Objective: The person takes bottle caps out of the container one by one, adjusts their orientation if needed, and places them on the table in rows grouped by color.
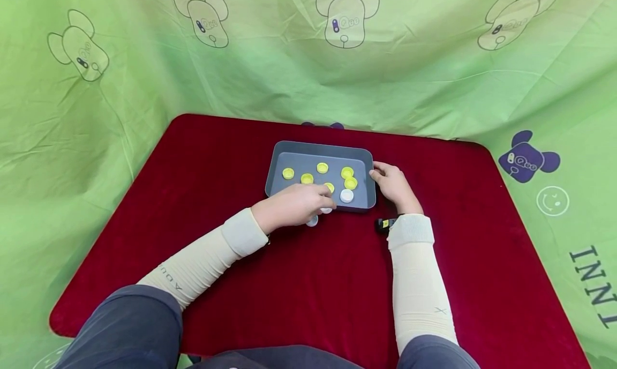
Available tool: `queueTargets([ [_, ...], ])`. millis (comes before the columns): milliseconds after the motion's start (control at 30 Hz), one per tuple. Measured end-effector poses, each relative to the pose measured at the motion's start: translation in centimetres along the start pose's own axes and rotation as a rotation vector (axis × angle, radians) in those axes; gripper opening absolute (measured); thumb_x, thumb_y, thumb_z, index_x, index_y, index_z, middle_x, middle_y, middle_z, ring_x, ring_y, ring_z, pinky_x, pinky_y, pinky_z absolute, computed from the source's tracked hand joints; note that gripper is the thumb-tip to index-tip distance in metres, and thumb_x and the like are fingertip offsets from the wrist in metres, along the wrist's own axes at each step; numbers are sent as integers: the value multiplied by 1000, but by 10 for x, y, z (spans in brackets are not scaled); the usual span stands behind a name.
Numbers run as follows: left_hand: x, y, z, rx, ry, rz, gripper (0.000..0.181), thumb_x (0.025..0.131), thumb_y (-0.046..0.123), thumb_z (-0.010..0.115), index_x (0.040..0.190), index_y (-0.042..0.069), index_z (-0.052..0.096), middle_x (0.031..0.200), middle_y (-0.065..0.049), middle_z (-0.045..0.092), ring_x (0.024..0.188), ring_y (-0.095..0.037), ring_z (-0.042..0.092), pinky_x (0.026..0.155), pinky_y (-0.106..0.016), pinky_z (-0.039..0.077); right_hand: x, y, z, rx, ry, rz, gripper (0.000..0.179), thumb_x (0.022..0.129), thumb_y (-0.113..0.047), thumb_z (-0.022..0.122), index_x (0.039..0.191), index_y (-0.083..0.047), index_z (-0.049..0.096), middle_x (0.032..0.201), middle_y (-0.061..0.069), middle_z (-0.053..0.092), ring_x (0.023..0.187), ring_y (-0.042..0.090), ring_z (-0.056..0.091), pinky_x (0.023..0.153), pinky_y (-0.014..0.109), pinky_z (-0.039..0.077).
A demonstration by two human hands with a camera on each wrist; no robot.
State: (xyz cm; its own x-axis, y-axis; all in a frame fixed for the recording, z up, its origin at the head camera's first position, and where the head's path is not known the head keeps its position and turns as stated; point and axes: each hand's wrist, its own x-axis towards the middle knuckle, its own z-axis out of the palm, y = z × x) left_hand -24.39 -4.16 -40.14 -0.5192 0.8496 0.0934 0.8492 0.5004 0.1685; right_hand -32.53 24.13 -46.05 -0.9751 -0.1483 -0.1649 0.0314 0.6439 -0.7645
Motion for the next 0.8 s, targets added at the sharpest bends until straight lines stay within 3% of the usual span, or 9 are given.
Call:
queueTargets([
  [267, 3, 3, 6, 8, 7, 22, 26, 87, 5, 65, 108, 18, 72, 104, 4, 61, 91, -10, 57, 69, -25, 48, -1, 1, -1, -15, 8, -20, 48, 103, -21, 50, 146, -1, 42, 129, 22, 58, 119, 31, 54, 103, 47, 38],
  [800, 7, 8, 15, -9, -37, 14, 23, 94, 13, 65, 114, 19, 72, 106, 2, 61, 95, -10, 58, 77, -26, 50, 0, 1, -1, -7, 6, -26, 48, 103, -21, 50, 146, -1, 43, 128, 21, 58, 118, 30, 55, 102, 47, 39],
])
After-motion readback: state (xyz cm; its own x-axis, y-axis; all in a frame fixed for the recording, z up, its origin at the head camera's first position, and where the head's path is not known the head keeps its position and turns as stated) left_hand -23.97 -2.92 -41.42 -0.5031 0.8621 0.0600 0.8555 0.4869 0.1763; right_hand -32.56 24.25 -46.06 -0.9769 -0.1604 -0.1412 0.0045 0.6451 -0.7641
